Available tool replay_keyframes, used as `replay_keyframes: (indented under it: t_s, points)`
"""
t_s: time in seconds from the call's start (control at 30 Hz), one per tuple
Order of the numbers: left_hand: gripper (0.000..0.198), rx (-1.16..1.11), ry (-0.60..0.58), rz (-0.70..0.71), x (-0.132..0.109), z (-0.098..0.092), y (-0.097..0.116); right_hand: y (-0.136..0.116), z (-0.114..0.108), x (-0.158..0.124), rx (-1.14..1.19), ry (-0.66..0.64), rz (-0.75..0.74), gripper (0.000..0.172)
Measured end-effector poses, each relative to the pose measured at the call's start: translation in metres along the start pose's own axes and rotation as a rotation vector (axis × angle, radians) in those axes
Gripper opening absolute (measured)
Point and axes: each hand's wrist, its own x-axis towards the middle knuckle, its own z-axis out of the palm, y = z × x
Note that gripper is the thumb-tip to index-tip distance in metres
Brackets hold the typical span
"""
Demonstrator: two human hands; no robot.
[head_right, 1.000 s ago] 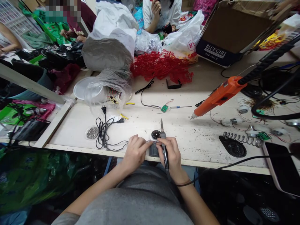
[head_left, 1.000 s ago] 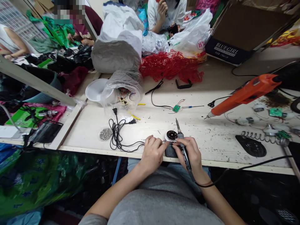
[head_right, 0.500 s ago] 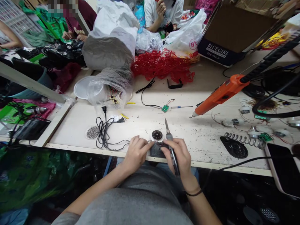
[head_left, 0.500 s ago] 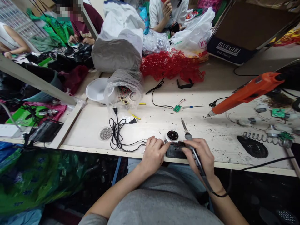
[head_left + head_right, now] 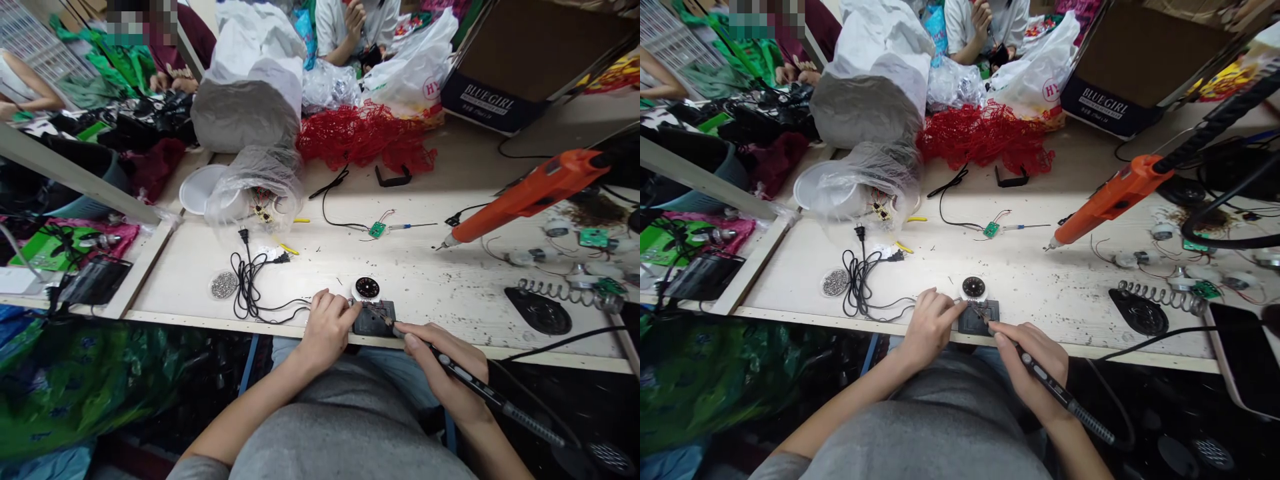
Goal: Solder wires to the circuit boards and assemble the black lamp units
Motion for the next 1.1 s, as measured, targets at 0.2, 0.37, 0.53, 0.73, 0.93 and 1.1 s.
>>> replay_keyframes:
  t_s: [0.2, 0.37, 0.53, 0.73, 0.93, 1.1]
  points:
    - [0.037, 0.003, -0.034, -0.004, -0.0008, 0.001, 0.0, 0.0009, 0.0046, 0.002, 0.002, 0.027, 0.035, 0.016]
    - [0.038, -0.005, -0.026, -0.018, -0.0006, 0.0024, 0.0005, 0.0015, 0.0043, 0.0028, -0.013, 0.029, 0.034, 0.016]
    - [0.037, -0.014, -0.01, -0.006, 0.0004, 0.0013, 0.0004, 0.0022, 0.0036, 0.0049, -0.015, 0.032, 0.021, 0.017]
    - [0.037, -0.011, 0.009, -0.003, 0.0014, 0.0007, 0.0015, -0.001, 0.0017, 0.0077, -0.015, -0.003, 0.018, 0.016]
    - [0.036, -0.028, 0.0, 0.022, 0.0019, -0.0006, -0.0002, 0.0025, 0.002, 0.0082, 0.008, 0.004, 0.062, 0.016]
    - [0.036, -0.021, 0.051, 0.025, 0.0028, -0.0013, 0.0004, 0.0084, -0.0002, 0.0063, 0.015, -0.02, 0.11, 0.016]
